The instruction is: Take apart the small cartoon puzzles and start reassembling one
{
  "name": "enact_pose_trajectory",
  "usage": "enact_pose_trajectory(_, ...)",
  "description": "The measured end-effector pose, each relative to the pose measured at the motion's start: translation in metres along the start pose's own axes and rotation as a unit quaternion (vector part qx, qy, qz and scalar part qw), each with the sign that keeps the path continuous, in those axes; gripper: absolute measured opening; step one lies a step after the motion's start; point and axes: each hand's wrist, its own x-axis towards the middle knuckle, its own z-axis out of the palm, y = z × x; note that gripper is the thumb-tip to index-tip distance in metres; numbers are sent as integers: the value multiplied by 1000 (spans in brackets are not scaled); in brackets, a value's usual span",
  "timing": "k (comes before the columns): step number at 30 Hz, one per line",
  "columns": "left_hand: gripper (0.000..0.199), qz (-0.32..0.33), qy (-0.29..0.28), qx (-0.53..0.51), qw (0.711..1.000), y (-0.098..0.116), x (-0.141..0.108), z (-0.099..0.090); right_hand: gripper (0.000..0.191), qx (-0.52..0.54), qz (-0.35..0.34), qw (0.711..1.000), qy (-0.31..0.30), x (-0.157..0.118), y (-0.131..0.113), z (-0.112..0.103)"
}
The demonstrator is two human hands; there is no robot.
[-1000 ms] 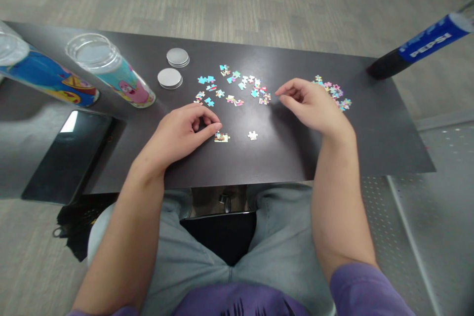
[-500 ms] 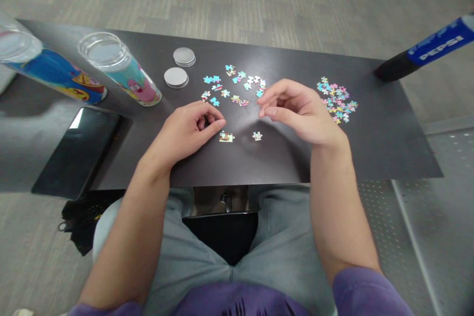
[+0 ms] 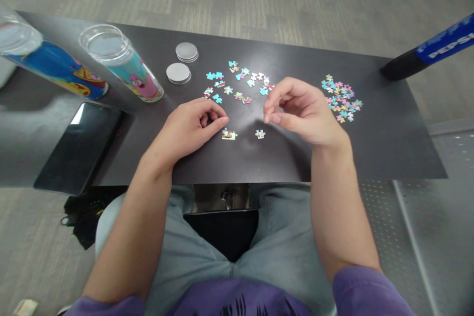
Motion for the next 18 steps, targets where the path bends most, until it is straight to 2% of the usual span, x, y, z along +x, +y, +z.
enact_pose_trajectory(2,35,2,0,2,1000,1,0,0,43,-5,20,1000,2,0,-3,1)
enact_pose_trajectory(7,33,-2,-1,11,1000,3,0,0,36,11,17,1000,7,2,-7,4)
enact_pose_trajectory(12,29,2,-3,13,1000,4,0,0,53,4,103,994,30,3,-10,7)
enact_pose_trajectory(18,25,0,-2,15,1000,5,0,1,51,37,147,988,36,3,-19,11)
